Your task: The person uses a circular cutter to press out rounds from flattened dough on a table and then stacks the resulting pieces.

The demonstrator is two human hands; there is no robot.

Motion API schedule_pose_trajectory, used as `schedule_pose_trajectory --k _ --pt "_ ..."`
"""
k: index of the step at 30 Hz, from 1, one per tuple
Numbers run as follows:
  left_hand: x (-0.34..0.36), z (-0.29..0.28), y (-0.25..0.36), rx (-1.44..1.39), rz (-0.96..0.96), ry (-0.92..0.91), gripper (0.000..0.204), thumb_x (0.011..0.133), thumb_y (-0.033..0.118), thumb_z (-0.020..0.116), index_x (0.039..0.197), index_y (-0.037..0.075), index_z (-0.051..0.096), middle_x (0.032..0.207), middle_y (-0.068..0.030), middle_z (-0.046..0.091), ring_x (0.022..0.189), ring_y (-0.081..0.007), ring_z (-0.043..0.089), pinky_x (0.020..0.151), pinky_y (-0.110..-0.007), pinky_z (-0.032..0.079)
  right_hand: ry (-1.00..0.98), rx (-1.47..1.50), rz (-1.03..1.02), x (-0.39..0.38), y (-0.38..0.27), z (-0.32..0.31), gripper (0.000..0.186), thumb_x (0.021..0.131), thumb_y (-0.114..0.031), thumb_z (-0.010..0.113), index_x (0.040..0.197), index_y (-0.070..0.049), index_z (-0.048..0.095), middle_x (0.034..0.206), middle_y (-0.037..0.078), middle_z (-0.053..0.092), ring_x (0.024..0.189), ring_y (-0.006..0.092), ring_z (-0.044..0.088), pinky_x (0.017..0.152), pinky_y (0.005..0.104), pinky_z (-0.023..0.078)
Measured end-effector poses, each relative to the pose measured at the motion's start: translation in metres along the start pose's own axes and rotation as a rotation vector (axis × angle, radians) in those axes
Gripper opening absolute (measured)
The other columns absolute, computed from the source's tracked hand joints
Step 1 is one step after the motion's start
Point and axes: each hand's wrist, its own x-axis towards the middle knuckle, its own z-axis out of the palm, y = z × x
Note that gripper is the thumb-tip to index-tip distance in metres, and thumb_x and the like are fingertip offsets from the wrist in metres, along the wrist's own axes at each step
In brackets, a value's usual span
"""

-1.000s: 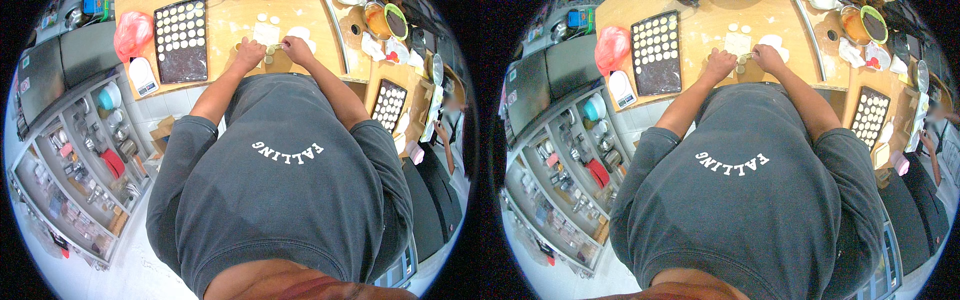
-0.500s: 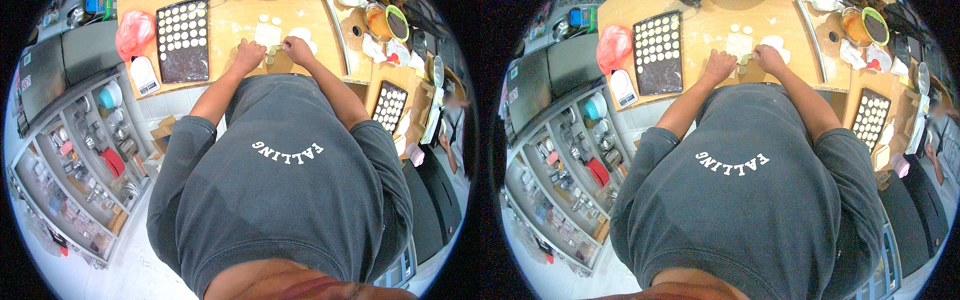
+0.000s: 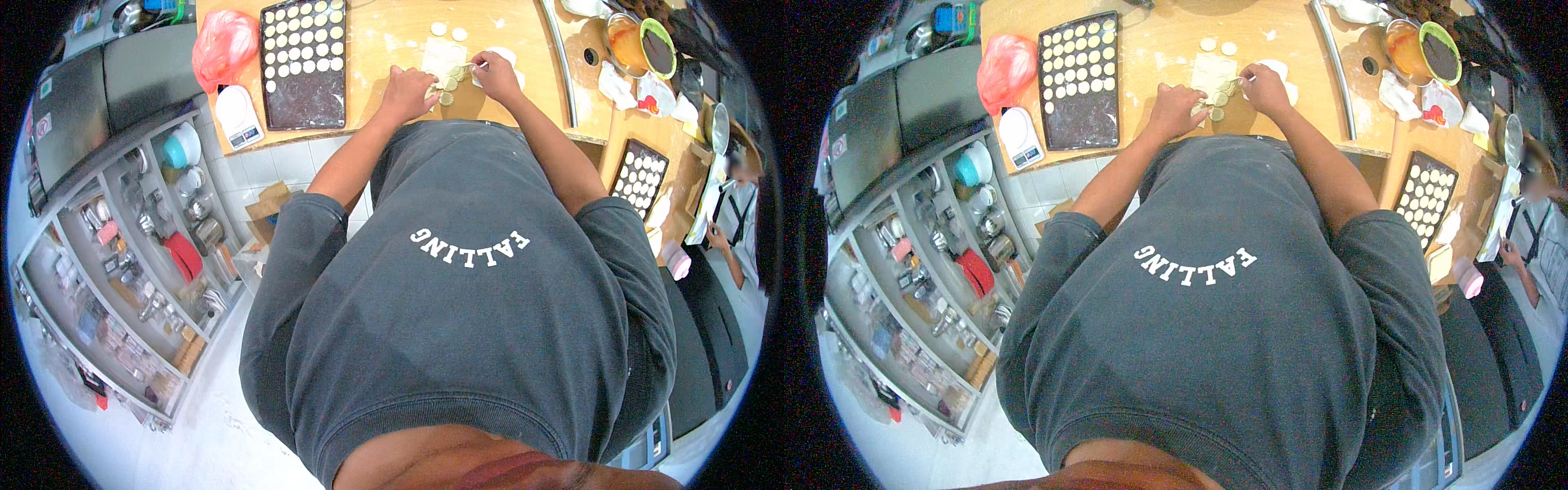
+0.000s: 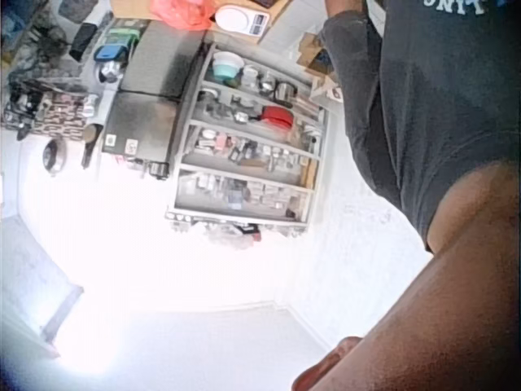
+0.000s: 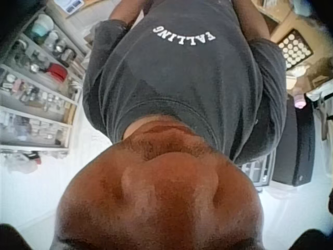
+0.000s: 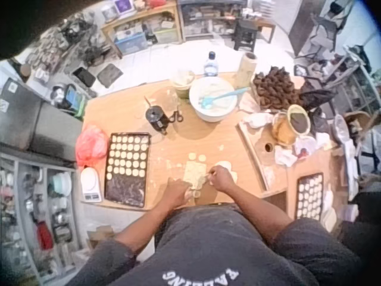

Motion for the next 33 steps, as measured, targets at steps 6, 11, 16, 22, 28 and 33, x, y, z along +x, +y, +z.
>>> schedule_pose_trajectory --k 6,11,16,22,28,33 --pt "0.031 0.004 0.017 -0.059 -0.131 0.056 0.035 0.086 0.040 0.075 0.115 0.019 0.075 0.099 -0.0050 0.076 0.098 -0.0250 0.069 0.085 -0.049 0.042 0.046 0.043 0.120 0.005 -0.006 -0.010 0.020 0.090 -0.020 0.073 0.104 -0.005 0.074 0.095 0.015 0.075 0.089 0.0313 0.072 0.082 0.0407 0.056" --pt "0.064 0.011 0.030 0.026 -0.094 -0.050 0.031 0.087 0.040 0.073 0.109 0.018 0.077 0.097 -0.0056 0.075 0.098 -0.0256 0.069 0.085 -0.050 0.043 0.046 0.097 0.144 0.000 -0.013 -0.017 0.022 0.090 -0.022 0.074 0.104 -0.004 0.075 0.096 0.014 0.076 0.088 0.0258 0.072 0.081 0.0378 0.056" --pt "0.077 0.023 0.032 0.229 0.049 -0.072 0.020 0.085 0.033 0.071 0.077 0.016 0.078 0.079 -0.0040 0.073 0.086 -0.0237 0.071 0.079 -0.050 0.044 0.069 0.201 0.160 -0.007 -0.006 -0.016 0.021 0.091 -0.020 0.073 0.104 -0.005 0.075 0.095 0.012 0.076 0.088 0.0235 0.072 0.082 0.0361 0.057" --pt "0.075 0.030 0.028 0.223 0.045 -0.026 0.016 0.085 0.030 0.070 0.078 0.018 0.078 0.078 -0.0036 0.074 0.084 -0.0222 0.070 0.078 -0.049 0.044 0.022 0.262 0.194 -0.015 -0.002 -0.015 0.021 0.091 -0.018 0.072 0.106 -0.003 0.073 0.098 0.012 0.076 0.091 0.0215 0.072 0.084 0.0355 0.056" --pt "0.071 0.016 0.020 0.058 0.028 0.035 0.015 0.082 0.034 0.075 0.085 0.020 0.079 0.083 -0.0029 0.074 0.088 -0.0226 0.070 0.082 -0.049 0.043 -0.083 0.448 0.289 -0.017 0.021 -0.007 0.022 0.093 -0.012 0.064 0.111 -0.001 0.070 0.101 0.010 0.072 0.091 0.0185 0.068 0.081 0.0336 0.055" --pt "0.058 0.014 0.020 0.045 0.007 0.014 0.016 0.083 0.034 0.074 0.085 0.019 0.079 0.084 -0.0034 0.074 0.088 -0.0231 0.070 0.082 -0.049 0.043 -0.123 0.561 0.529 -0.011 0.014 0.010 0.022 0.090 -0.020 0.064 0.098 -0.002 0.074 0.090 0.011 0.073 0.087 0.0200 0.069 0.079 0.0364 0.054"
